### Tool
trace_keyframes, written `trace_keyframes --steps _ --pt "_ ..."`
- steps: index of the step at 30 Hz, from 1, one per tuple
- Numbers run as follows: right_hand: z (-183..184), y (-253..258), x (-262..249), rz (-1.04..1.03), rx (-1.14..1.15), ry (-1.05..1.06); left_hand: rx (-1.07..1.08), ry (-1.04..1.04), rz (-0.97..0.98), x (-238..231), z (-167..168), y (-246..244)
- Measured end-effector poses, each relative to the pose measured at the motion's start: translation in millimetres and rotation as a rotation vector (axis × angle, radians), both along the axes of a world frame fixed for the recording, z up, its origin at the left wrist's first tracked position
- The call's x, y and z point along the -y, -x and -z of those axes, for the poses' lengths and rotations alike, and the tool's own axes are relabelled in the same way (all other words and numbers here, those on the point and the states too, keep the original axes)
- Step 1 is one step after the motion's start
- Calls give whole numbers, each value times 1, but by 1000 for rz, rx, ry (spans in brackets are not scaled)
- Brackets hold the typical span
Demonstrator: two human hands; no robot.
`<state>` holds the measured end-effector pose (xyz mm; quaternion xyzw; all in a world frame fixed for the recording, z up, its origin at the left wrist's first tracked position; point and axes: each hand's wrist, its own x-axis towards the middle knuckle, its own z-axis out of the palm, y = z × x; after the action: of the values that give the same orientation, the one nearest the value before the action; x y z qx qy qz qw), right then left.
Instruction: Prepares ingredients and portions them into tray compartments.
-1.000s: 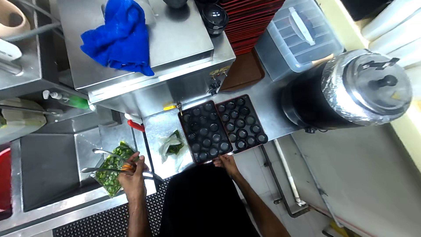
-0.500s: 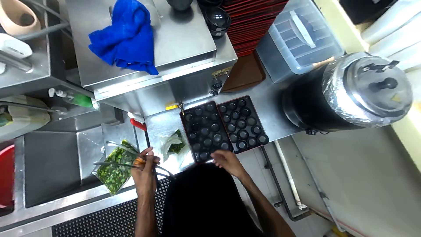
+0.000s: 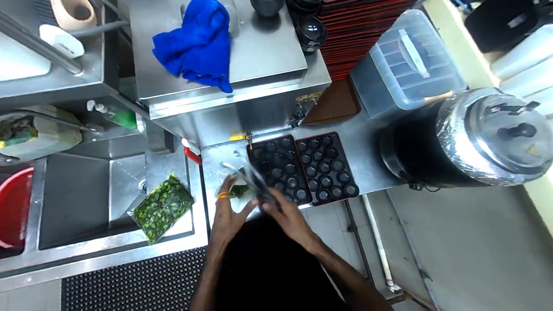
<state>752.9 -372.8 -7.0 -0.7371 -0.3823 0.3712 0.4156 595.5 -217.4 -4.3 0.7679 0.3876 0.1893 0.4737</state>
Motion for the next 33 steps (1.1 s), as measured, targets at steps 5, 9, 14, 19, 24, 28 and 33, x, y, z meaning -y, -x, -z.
trace_keyframes --steps 5,9,14,19,24,28,33 --pt "7 -42 26 -43 61 469 -666 -120 -214 -18 31 12" --pt "3 -36 22 -255 199 690 -828 -17 -285 -23 55 -10" --pt "4 -3 -12 -343 332 754 -793 -90 -252 -34 66 -15" --pt "9 35 -57 -227 519 838 -792 -139 -207 -30 56 -14" --pt "16 36 -85 -235 587 887 -750 -126 -134 -21 59 -13" --pt "24 29 -100 -286 588 890 -738 -118 -115 -25 73 -9" --pt "29 13 -104 -306 545 862 -735 -111 -171 -33 74 -6"
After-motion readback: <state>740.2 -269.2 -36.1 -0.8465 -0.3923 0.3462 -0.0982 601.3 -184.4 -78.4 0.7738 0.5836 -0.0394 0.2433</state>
